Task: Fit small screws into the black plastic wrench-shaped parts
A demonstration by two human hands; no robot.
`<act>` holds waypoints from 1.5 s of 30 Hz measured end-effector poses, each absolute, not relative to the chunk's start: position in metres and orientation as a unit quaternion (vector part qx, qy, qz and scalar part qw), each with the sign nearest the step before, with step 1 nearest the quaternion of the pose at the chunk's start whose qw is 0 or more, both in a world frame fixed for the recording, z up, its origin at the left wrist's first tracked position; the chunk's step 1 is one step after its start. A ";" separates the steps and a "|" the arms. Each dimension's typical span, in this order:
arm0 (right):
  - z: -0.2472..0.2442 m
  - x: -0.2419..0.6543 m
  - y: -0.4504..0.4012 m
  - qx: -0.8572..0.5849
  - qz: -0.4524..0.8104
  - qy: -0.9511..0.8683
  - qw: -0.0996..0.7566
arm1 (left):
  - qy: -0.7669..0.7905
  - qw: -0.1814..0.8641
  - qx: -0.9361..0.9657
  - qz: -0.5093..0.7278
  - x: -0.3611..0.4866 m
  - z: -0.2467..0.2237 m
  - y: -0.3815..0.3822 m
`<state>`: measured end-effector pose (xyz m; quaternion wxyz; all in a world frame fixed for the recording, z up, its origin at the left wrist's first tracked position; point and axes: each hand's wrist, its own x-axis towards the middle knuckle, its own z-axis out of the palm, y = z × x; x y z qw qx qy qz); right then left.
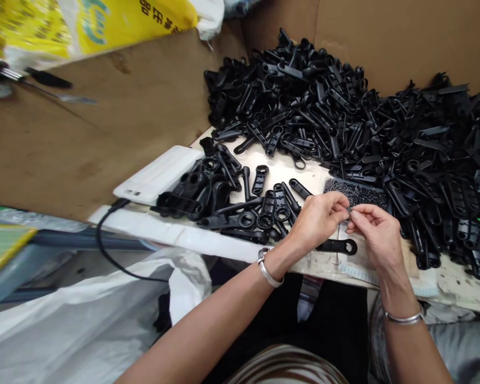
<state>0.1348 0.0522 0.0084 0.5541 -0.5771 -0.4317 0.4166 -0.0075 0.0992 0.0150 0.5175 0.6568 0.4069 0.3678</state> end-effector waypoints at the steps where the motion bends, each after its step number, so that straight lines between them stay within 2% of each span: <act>1: 0.008 0.135 0.053 -0.576 0.420 -0.431 0.553 | 0.406 0.502 0.668 0.369 -0.008 0.016 0.099; 4: 0.009 0.134 0.053 -0.587 0.405 -0.440 0.546 | 0.409 0.503 0.668 0.365 -0.008 0.016 0.099; 13: 0.004 0.132 0.058 -0.596 0.316 -0.480 0.561 | 0.409 0.635 0.542 0.368 -0.001 0.015 0.108; 16: 0.001 0.139 0.062 -0.616 0.317 -0.463 0.553 | 0.434 0.589 0.588 0.346 -0.003 0.017 0.111; 19: -0.002 0.146 0.066 -0.652 0.281 -0.503 0.493 | 0.468 0.486 0.658 0.335 -0.007 0.017 0.114; 22: -0.001 0.150 0.065 -0.658 0.241 -0.556 0.447 | 0.471 0.513 0.622 0.358 -0.008 0.018 0.111; 27: 0.012 0.150 0.049 -0.588 0.385 -0.451 0.551 | 0.431 0.656 0.476 0.395 -0.009 0.025 0.096; 30: 0.015 0.147 0.031 -0.550 0.431 -0.433 0.569 | 0.406 0.693 0.435 0.407 -0.010 0.028 0.083; 38: 0.013 0.135 0.001 -0.587 0.312 -0.470 0.580 | 0.376 0.729 0.401 0.408 -0.006 0.027 0.061; 45: 0.018 0.128 -0.005 -0.591 0.270 -0.493 0.578 | 0.372 0.726 0.403 0.415 -0.004 0.026 0.054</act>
